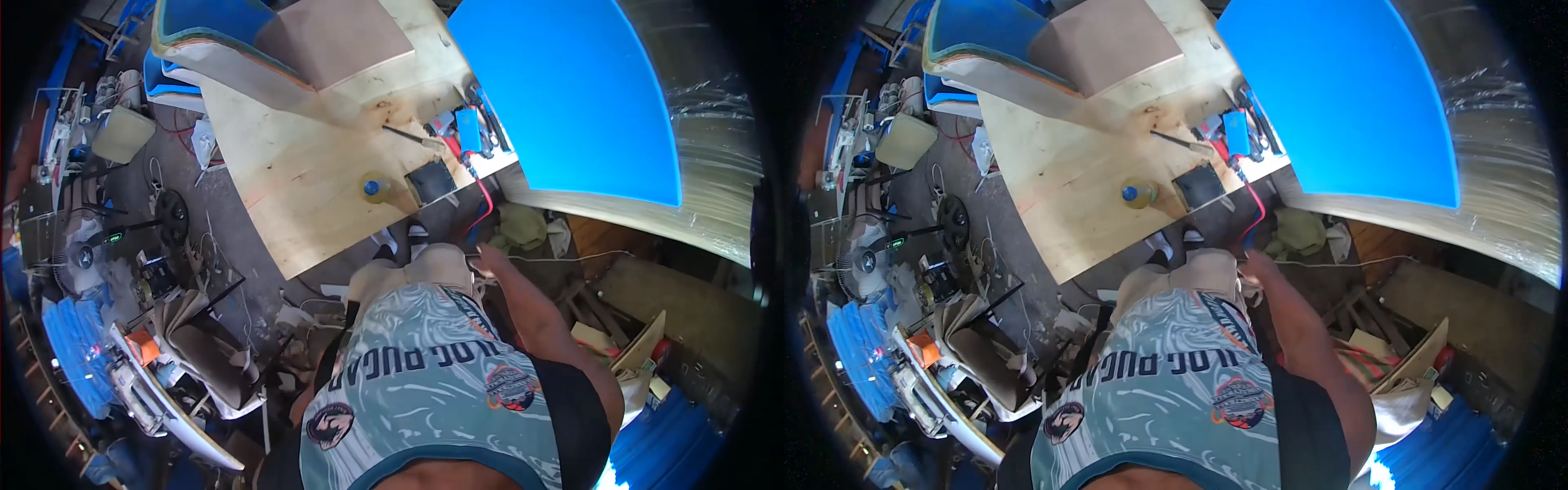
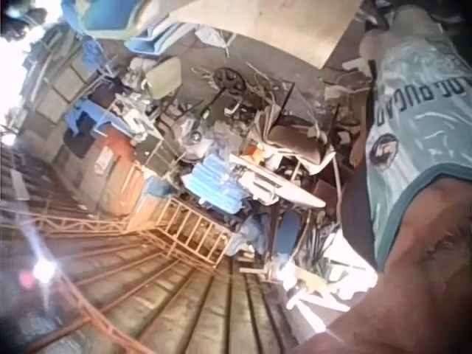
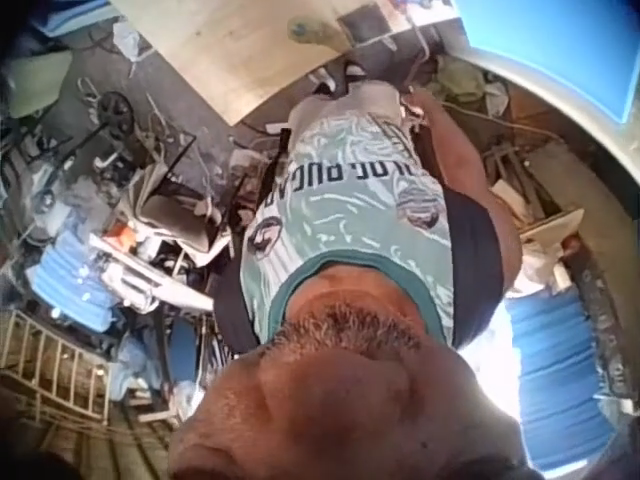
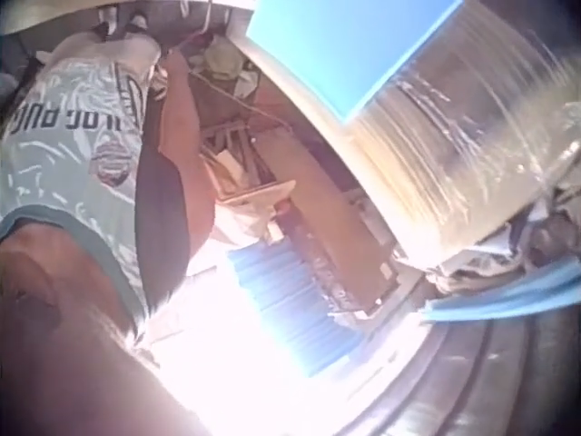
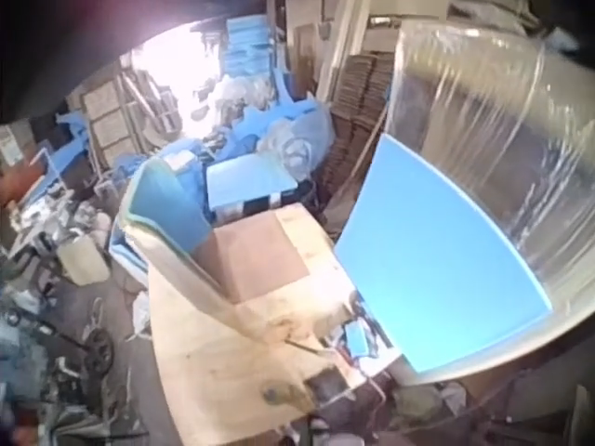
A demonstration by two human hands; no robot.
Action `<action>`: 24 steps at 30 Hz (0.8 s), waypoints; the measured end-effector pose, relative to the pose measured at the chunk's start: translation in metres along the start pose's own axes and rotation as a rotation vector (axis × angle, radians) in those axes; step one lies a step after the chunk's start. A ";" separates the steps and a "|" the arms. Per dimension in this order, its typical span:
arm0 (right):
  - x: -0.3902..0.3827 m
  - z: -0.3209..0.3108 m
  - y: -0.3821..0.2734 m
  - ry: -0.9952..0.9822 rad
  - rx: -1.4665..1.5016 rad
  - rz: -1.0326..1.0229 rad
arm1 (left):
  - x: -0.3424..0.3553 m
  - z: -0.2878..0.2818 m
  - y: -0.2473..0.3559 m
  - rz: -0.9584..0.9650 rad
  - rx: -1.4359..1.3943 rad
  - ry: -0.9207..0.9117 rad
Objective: Applying contact glue to a wooden furniture frame and a foam piece, then trimming the foam to fit using a knife.
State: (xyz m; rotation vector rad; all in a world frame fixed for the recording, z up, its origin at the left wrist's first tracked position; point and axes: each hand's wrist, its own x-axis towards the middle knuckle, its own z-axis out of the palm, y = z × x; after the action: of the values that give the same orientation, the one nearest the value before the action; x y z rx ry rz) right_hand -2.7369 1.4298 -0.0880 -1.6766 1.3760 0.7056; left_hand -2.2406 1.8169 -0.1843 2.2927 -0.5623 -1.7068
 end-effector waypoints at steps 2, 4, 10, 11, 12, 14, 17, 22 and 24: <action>0.035 -0.014 -0.041 0.037 0.065 -0.154 | -0.024 -0.015 -0.036 -0.077 -0.148 0.048; 0.054 -0.026 -0.096 0.193 0.168 -0.336 | -0.088 0.017 -0.084 -0.146 -0.297 0.092; 0.077 -0.024 -0.228 0.624 0.626 -0.463 | -0.213 0.073 -0.120 -0.208 -0.828 0.226; 0.084 -0.021 -0.237 0.618 0.629 -0.480 | -0.216 0.078 -0.126 -0.203 -0.834 0.243; 0.100 -0.016 -0.234 0.688 0.661 -0.536 | -0.200 0.079 -0.126 0.035 -0.521 0.355; 0.109 -0.012 -0.235 0.739 0.740 -0.597 | -0.192 0.082 -0.114 0.231 -0.421 0.410; 0.115 -0.016 -0.239 0.766 0.737 -0.514 | -0.209 0.065 -0.086 0.331 -0.593 0.275; 0.103 -0.043 -0.236 0.722 0.857 -0.466 | -0.212 0.042 -0.028 0.544 -1.015 -0.069; 0.099 -0.071 -0.229 0.772 0.781 -0.343 | -0.212 0.027 -0.012 0.601 -1.164 -0.236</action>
State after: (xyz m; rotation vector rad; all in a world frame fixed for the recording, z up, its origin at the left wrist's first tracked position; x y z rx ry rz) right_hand -2.4973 1.3305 -0.0779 -1.4840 1.5084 -0.6901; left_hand -2.3177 1.9207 -0.0131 0.9903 -0.1520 -1.3958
